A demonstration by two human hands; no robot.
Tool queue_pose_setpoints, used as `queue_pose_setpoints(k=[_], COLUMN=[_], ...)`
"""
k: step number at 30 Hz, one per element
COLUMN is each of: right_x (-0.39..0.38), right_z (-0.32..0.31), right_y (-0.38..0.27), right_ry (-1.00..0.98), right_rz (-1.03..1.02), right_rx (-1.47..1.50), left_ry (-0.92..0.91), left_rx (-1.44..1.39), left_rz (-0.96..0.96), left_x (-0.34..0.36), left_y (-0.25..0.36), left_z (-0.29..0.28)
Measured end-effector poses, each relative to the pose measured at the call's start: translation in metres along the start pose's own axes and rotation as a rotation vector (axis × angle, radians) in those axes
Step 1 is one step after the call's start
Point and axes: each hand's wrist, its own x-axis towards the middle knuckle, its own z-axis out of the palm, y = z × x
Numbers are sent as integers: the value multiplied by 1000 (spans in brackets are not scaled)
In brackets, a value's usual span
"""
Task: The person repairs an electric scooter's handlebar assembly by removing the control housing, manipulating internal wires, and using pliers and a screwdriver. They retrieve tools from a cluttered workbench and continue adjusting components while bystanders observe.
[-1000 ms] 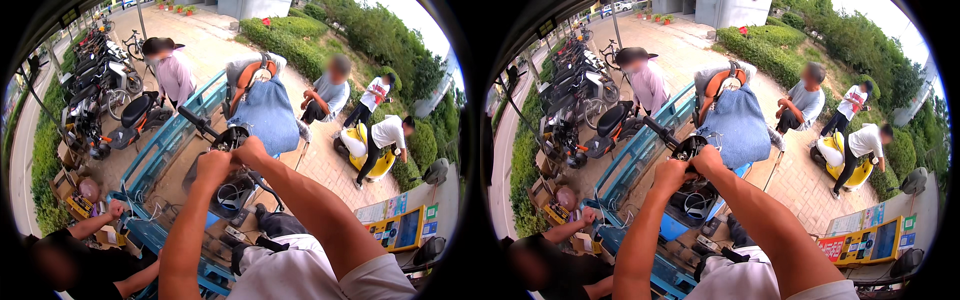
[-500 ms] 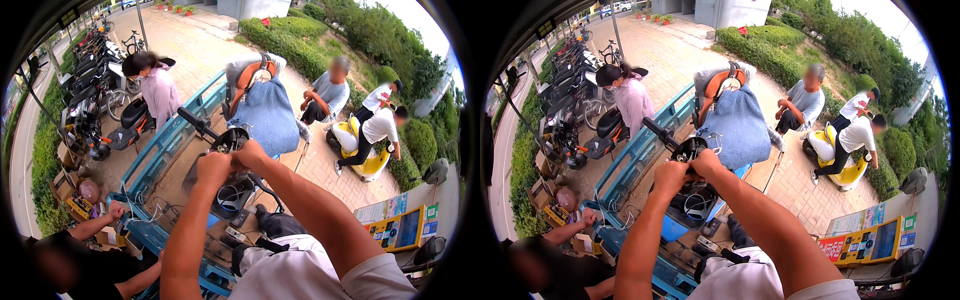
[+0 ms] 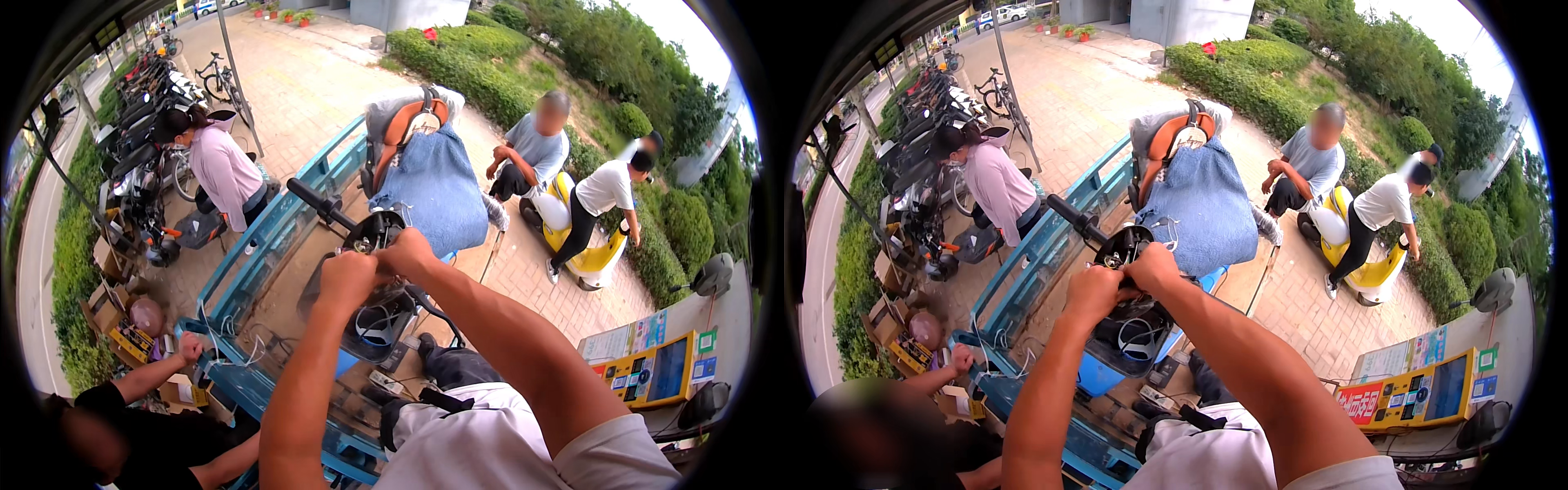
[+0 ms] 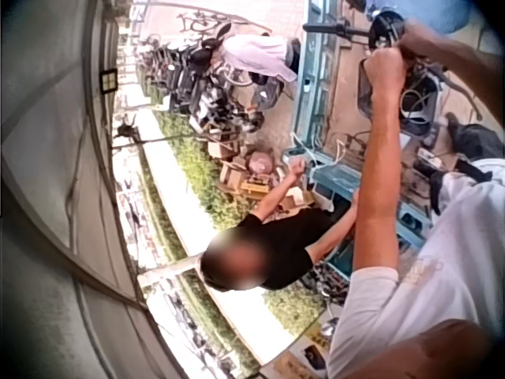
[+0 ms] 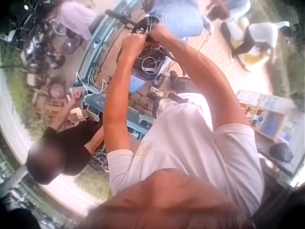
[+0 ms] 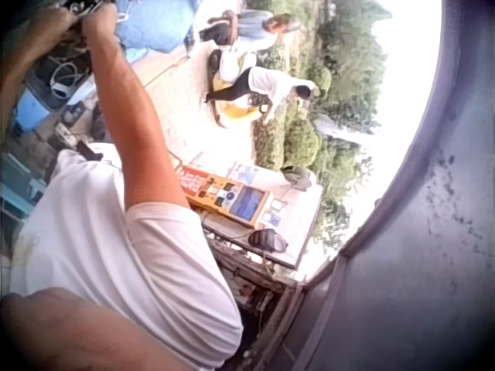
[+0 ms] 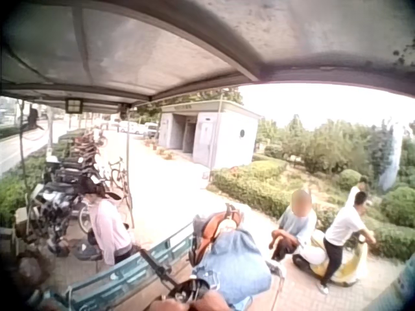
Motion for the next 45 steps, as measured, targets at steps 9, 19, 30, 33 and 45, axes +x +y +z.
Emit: queue_pose_setpoints(k=[9,19,30,33,45], right_x=[14,-17,-11,-17,-34], right_z=[8,3,4,8,-3], right_y=[24,-4,6,4,5], right_ry=[-62,39,48,67,5], right_rz=[-13,-65,-12,-18,35], right_rx=[135,80,172,182,324], left_ry=[-174,118,139,128,-6], left_rx=[-184,-288,-246,-249,-149], left_rz=[-98,128,160,137,108], left_x=[8,64,67,68,77], left_y=[2,-13,2,-3,-5], left_z=[-18,0,-5,-1,5])
